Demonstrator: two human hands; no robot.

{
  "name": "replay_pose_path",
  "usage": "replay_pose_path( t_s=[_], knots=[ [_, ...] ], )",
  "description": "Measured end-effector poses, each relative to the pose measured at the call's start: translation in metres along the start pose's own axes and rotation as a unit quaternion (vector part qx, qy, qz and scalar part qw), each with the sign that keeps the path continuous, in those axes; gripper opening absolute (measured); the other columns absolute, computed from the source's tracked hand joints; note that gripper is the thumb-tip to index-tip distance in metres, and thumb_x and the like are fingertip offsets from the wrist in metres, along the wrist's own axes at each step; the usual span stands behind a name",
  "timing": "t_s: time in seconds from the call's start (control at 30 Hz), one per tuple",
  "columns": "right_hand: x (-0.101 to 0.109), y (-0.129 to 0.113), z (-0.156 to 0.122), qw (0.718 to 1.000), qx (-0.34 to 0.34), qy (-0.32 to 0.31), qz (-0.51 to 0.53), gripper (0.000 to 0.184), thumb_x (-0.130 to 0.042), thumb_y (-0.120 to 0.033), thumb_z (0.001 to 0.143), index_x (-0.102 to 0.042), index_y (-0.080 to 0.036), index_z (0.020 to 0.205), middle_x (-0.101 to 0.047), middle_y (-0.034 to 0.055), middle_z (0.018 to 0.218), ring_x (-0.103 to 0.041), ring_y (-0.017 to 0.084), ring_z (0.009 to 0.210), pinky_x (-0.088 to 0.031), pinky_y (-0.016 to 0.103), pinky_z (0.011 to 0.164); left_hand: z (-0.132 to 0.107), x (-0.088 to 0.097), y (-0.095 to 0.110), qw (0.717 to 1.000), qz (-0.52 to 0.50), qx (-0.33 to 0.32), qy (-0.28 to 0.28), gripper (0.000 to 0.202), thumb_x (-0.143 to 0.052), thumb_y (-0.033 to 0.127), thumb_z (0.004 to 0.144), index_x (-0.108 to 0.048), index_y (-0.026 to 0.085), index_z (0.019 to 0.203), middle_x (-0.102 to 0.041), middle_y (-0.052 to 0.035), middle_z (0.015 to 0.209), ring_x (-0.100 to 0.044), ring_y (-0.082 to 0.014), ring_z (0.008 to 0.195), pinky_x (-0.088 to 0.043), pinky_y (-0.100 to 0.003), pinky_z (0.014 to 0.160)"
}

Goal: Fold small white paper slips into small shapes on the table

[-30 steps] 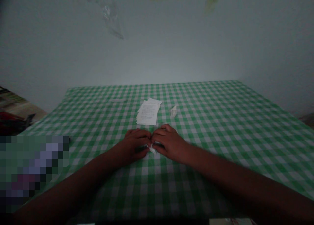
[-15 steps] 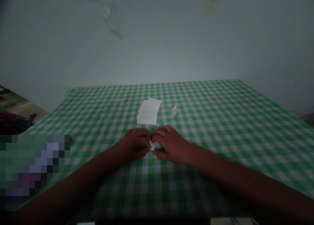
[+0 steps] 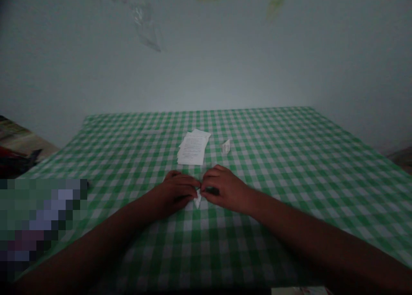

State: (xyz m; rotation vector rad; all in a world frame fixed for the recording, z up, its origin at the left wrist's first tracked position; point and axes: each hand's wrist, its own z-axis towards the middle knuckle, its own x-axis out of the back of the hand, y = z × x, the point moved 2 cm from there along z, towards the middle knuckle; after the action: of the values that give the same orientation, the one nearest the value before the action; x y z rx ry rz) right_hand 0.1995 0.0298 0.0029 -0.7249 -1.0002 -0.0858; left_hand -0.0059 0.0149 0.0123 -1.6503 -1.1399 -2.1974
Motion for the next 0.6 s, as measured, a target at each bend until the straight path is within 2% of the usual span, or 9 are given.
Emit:
replay_pose_path(
  t_s=[0.23, 0.47, 0.6],
  knots=[
    [-0.011, -0.008, -0.003, 0.996, -0.062, 0.026, -0.061, 0.028, -0.075, -0.036, 0.076, -0.064, -0.021, 0.096, -0.065, 0.0051, 0.096, -0.054, 0.025, 0.098, -0.041, 0.042, 0.089, 0.000, -0.007, -0.002, 0.999, -0.016, 0.030, 0.028, 0.026, -0.057, 0.014, 0.085, -0.060, 0.025, 0.109, -0.069, -0.0019, 0.114, -0.059, -0.0189, 0.112, -0.028, -0.040, 0.105],
    [-0.017, -0.004, -0.001, 0.993, -0.084, 0.065, -0.054, 0.015, -0.073, -0.028, 0.076, -0.064, -0.021, 0.086, -0.064, 0.0032, 0.090, -0.055, 0.022, 0.092, -0.041, 0.038, 0.085, 0.001, -0.006, -0.002, 0.998, -0.033, 0.041, 0.033, 0.034, -0.057, 0.014, 0.084, -0.057, 0.027, 0.116, -0.067, -0.0009, 0.114, -0.058, -0.0197, 0.110, -0.031, -0.042, 0.105],
    [-0.015, -0.003, 0.001, 0.994, -0.076, 0.064, -0.034, 0.012, -0.072, -0.029, 0.079, -0.065, -0.021, 0.083, -0.064, 0.0028, 0.087, -0.056, 0.021, 0.088, -0.041, 0.036, 0.082, 0.001, -0.006, 0.001, 0.998, -0.037, 0.047, 0.034, 0.029, -0.060, 0.019, 0.084, -0.058, 0.025, 0.112, -0.067, -0.0013, 0.112, -0.058, -0.0205, 0.109, -0.031, -0.041, 0.103]
  ],
)
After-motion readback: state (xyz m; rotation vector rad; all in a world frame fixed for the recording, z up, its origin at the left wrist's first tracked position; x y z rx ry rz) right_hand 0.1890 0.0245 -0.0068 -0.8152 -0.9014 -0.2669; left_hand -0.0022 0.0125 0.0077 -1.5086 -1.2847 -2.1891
